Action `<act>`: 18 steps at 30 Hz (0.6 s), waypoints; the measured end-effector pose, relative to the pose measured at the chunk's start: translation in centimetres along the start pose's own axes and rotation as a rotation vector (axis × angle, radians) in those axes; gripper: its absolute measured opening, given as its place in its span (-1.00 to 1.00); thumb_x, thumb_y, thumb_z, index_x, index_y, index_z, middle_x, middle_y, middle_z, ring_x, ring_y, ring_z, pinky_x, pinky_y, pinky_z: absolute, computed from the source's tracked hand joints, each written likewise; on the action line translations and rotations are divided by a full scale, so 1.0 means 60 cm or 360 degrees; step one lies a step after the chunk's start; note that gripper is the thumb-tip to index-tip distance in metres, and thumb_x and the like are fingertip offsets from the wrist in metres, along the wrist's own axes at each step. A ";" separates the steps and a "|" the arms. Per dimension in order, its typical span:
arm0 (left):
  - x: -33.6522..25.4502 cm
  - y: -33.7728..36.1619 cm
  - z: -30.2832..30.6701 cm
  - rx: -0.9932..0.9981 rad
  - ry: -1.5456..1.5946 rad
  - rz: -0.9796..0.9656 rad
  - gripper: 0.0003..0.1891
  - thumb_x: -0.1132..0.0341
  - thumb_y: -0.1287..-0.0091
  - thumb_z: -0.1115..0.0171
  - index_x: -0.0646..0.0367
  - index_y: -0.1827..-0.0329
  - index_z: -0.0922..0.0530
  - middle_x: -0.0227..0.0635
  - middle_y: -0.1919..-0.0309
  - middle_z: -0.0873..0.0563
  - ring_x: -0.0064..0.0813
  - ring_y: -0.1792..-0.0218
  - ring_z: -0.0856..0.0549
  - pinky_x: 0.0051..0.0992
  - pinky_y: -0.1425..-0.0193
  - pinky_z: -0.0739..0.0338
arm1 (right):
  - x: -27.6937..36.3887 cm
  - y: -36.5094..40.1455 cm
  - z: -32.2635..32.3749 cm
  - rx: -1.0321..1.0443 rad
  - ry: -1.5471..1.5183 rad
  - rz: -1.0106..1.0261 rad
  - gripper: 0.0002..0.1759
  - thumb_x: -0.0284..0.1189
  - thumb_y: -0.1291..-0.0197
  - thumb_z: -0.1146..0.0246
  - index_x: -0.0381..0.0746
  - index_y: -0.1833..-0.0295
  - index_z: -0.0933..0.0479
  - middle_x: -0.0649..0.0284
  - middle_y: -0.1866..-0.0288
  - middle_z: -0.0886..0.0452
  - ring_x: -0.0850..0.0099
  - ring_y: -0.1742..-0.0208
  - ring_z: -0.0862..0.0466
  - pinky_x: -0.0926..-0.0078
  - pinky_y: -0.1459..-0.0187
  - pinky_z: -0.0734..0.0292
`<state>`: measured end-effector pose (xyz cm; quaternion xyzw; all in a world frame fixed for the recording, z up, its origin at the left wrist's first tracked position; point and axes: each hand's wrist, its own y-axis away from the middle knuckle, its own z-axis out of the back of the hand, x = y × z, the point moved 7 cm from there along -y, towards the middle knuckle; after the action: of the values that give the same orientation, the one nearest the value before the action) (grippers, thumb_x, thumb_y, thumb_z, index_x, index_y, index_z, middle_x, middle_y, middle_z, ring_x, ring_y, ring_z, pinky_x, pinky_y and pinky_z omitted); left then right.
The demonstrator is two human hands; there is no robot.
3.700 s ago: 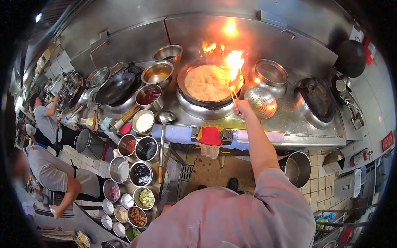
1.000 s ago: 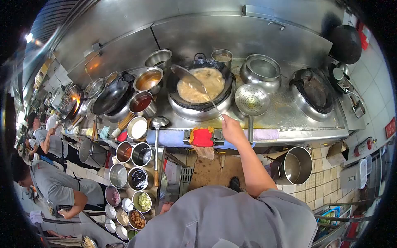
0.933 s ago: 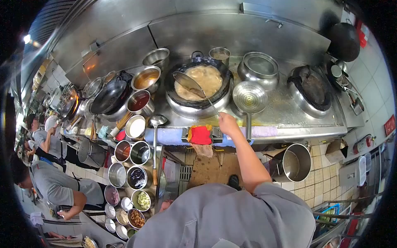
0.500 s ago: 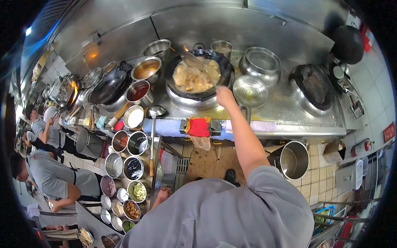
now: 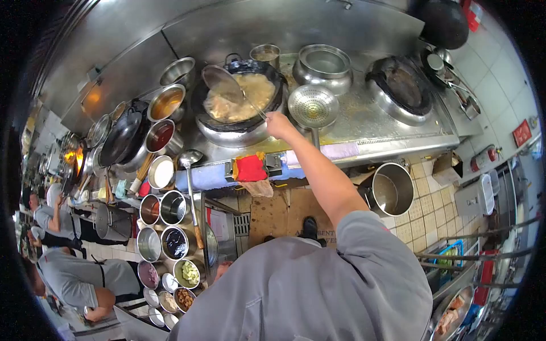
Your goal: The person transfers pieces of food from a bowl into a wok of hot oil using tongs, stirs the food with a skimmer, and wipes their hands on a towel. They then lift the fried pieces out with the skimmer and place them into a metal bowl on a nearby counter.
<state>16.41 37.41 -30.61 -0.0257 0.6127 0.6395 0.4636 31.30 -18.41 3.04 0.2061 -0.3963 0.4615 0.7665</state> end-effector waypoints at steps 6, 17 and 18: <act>-0.015 -0.066 -0.002 0.0205 0.0004 -0.0052 -0.85 0.28 -0.26 -0.02 0.15 0.26 -0.50 -0.47 0.60 -0.50 -0.57 0.64 -0.47 -0.55 0.65 -0.33 | -0.072 0.115 0.078 -0.0263 -0.0552 -0.0269 -0.67 -0.42 -0.21 0.02 -0.29 -0.05 -0.44 0.16 0.42 -0.55 0.42 0.47 -0.53 0.46 0.44 -0.43; -0.045 -0.159 -0.007 0.0177 -0.0430 -0.0240 -0.83 0.30 -0.14 -0.02 0.16 0.44 -0.55 -0.37 0.61 -0.58 -0.52 0.59 -0.56 -0.48 0.50 -0.45 | -0.196 0.371 0.060 -0.0705 0.0653 -0.0284 -0.47 -0.57 -0.13 0.01 -0.16 -0.27 -0.21 -0.11 0.11 -0.40 -0.08 0.11 -0.45 0.13 0.10 -0.38; -0.057 -0.151 -0.014 0.0253 -0.0536 -0.0175 -0.85 0.33 -0.11 -0.03 0.13 0.45 -0.57 -0.38 0.61 -0.59 -0.49 0.59 -0.57 -0.44 0.49 -0.46 | -0.219 0.377 0.049 -0.0637 0.0674 -0.0362 -0.47 -0.55 -0.13 -0.01 -0.16 -0.27 -0.20 -0.12 0.07 -0.38 -0.08 0.10 -0.44 0.13 0.09 -0.38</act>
<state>23.55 33.20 -35.65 0.0849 0.5727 0.5581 0.5944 6.97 -16.46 -6.81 -0.0066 -0.2853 0.3184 0.9040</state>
